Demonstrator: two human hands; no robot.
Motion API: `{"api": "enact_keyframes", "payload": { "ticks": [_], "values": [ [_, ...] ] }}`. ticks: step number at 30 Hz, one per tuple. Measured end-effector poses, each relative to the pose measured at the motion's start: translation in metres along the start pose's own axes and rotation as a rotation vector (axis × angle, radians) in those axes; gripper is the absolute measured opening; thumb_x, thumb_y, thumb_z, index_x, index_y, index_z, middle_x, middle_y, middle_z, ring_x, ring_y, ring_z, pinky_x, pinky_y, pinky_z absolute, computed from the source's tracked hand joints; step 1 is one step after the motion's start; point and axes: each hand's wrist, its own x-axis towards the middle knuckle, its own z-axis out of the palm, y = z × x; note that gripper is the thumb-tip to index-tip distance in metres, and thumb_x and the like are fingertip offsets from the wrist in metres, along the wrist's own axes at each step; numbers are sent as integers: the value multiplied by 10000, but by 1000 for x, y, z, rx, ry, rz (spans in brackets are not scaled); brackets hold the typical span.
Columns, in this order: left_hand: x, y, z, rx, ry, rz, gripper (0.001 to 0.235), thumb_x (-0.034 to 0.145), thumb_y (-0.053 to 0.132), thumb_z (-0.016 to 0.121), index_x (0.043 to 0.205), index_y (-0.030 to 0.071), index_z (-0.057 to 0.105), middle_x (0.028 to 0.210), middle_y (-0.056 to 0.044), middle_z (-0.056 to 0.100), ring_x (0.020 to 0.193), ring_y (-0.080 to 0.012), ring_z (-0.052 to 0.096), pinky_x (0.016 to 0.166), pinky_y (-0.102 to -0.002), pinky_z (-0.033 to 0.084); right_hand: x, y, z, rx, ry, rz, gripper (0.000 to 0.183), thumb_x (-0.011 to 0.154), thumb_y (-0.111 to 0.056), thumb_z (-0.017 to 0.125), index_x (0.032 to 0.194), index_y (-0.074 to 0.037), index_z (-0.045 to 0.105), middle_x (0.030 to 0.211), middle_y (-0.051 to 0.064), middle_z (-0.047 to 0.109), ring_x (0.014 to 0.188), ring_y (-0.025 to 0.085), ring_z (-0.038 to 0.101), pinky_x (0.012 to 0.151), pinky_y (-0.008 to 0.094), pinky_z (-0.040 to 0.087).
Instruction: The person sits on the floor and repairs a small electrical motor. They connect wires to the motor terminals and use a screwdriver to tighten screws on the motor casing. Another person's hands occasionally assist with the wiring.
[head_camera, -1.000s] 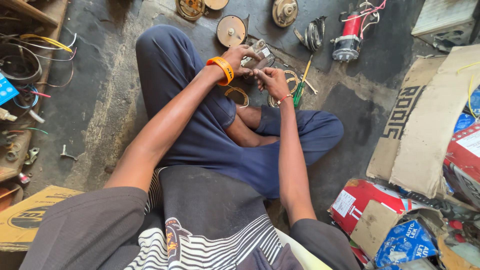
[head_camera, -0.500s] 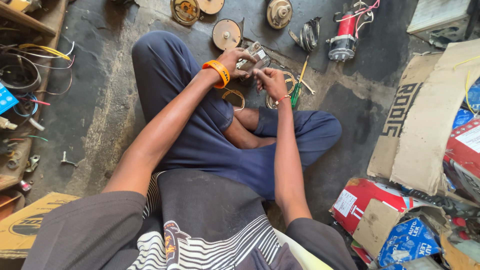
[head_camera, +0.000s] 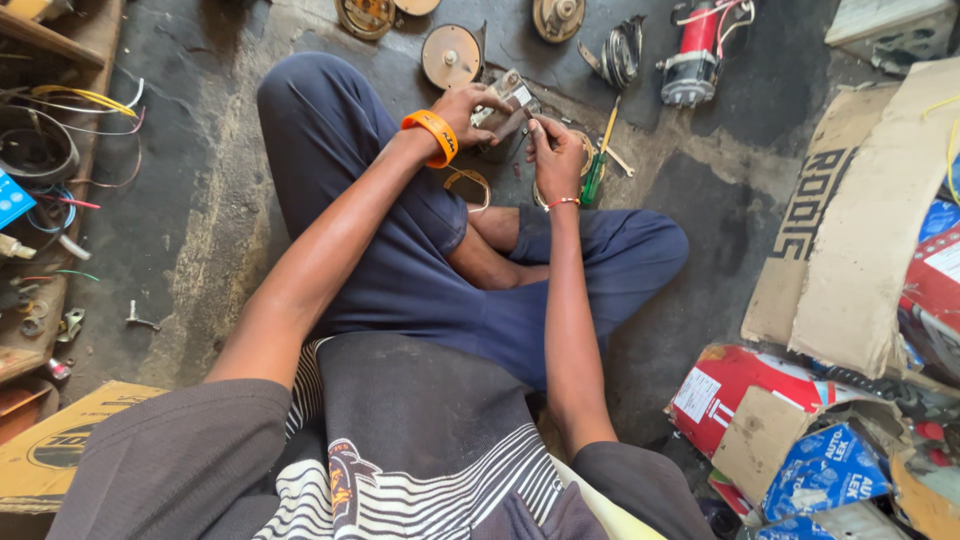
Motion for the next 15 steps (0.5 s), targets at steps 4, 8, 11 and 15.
{"api": "enact_keyframes", "payload": {
  "ticks": [4,8,11,15],
  "values": [
    [-1,0,0,-23,-10,-14,576,698,254,948,1235,201,747,1240,-175,662,1175,-387,610,1029,-462,482,-12,-6,6,-118,29,-60,242,1001,-132,679,1213,-41,752,872,11,693,699,52,653,576,200,527],
    [-1,5,-2,-17,-28,-71,573,690,250,950,1227,216,753,1233,-185,665,1178,-394,612,1030,-457,482,-18,-7,15,-331,120,-330,205,964,-59,745,1164,-27,780,917,47,689,775,92,671,687,233,546],
    [0,6,-3,-12,-4,-63,581,670,242,959,1214,213,760,1252,-222,650,1199,-415,595,1037,-459,472,-16,-2,21,-151,125,-200,193,950,-68,759,1129,4,743,925,38,711,782,73,701,678,219,579],
    [1,7,-3,-38,-37,-110,575,687,243,939,1227,230,743,1253,-191,679,1209,-387,616,1062,-447,489,-12,7,25,-10,134,-4,151,958,-82,740,1072,15,730,861,20,738,718,57,684,619,209,570]
  ]
}}
